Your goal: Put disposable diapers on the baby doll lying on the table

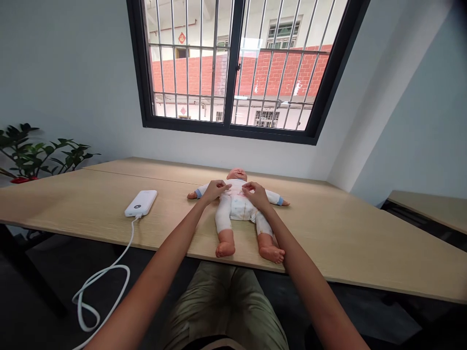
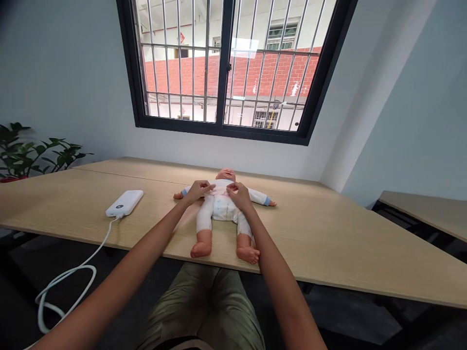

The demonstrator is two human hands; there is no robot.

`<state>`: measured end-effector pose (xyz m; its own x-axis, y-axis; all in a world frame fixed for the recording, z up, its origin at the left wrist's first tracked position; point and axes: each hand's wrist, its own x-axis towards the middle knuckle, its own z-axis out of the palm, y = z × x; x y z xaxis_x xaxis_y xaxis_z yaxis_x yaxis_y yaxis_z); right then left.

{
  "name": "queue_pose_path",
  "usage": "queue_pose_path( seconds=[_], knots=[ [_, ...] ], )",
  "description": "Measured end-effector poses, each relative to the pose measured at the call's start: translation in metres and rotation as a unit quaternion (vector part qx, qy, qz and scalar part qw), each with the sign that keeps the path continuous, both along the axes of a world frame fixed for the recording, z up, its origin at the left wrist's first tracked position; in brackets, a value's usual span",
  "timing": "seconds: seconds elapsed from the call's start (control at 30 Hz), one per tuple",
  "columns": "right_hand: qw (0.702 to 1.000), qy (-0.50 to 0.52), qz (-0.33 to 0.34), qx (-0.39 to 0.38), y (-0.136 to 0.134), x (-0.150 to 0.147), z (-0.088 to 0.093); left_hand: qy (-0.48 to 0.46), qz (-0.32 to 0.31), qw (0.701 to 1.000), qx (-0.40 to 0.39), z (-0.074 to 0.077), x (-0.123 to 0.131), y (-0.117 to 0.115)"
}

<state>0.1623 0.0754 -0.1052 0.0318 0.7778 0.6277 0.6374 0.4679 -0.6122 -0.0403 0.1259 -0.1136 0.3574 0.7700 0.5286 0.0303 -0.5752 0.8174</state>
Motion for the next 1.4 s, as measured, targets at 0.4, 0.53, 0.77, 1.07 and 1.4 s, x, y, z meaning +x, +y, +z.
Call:
queue_pose_path(
  seconds=[0.4,0.53,0.77,1.07,1.4],
  knots=[
    [0.996,0.021,0.089,-0.02,-0.009,-0.013,0.006,0.042,-0.019,0.999,0.026,-0.009,0.013,-0.002],
    [0.996,0.02,0.085,-0.031,-0.01,-0.013,0.005,0.058,-0.002,0.998,0.031,-0.01,0.013,-0.001],
    [0.994,0.029,0.099,-0.045,-0.009,-0.013,0.004,0.063,0.013,0.997,0.035,-0.016,0.014,0.005],
    [0.994,0.032,0.088,-0.057,-0.007,-0.011,0.001,0.069,0.04,0.995,0.051,-0.02,0.02,0.003],
    [0.982,0.118,-0.137,-0.06,-0.018,0.02,0.0,0.183,0.234,0.951,-0.084,-0.023,0.003,-0.001]
  ],
)
